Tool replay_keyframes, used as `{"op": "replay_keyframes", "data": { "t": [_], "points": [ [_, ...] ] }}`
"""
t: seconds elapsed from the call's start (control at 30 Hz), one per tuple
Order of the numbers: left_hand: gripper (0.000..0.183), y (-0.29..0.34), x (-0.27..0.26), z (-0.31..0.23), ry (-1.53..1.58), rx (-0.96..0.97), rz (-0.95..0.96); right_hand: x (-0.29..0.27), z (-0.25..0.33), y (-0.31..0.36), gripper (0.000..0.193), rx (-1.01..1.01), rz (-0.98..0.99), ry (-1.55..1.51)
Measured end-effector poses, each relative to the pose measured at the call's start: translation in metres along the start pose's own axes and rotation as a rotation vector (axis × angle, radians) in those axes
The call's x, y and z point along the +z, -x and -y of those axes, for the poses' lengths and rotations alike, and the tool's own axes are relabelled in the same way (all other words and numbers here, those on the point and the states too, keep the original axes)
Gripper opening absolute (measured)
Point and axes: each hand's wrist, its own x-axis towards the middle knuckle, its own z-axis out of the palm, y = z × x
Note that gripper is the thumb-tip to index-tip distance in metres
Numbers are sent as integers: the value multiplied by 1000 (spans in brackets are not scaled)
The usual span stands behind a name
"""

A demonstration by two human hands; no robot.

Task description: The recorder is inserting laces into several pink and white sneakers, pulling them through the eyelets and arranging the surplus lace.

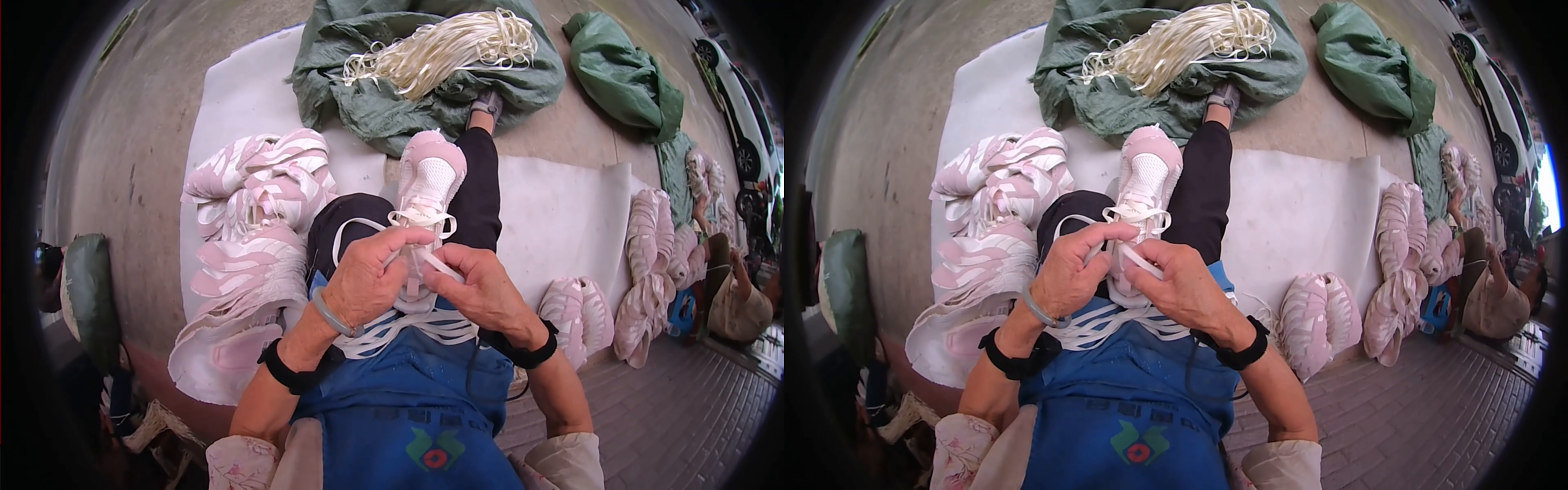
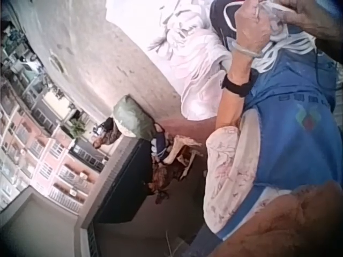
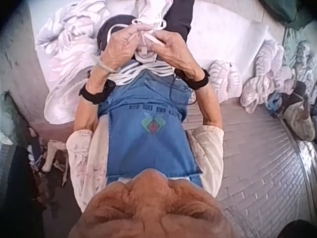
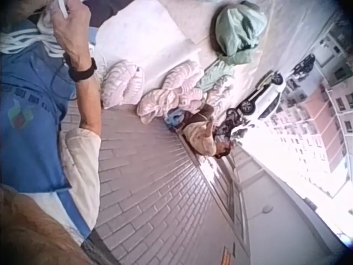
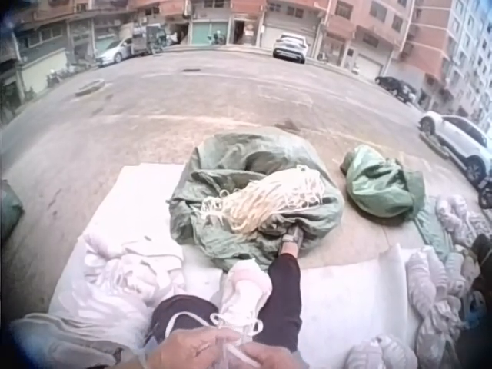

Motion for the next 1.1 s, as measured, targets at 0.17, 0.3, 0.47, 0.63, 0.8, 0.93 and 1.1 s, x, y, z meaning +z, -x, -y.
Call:
{"op": "replay_keyframes", "data": {
  "t": [0.17, 0.3, 0.47, 0.63, 0.8, 0.93, 1.1],
  "points": [
    [22, 3, -16, -9, 37, -282, 238, 10, -1, 4, 22, -131, -9, 62],
    [22, 14, -33, -11, -60, -417, 326, 4, -15, 18, 22, -134, -6, 74],
    [24, 19, -30, -7, 46, -475, 194, 20, -3, 25, 32, -1, 97, -133],
    [33, 20, -18, -25, 170, -451, 128, 32, -11, 17, 38, 99, 84, -379],
    [37, 22, -15, -22, 392, -538, 180, 42, -15, 18, 41, 145, 197, -393],
    [33, 21, -21, -25, 511, -575, 11, 48, -22, 15, 32, -106, 10, -228],
    [34, 17, -76, -60, 422, -316, -525, 23, -41, 26, 23, -37, -128, -68]
  ]
}}
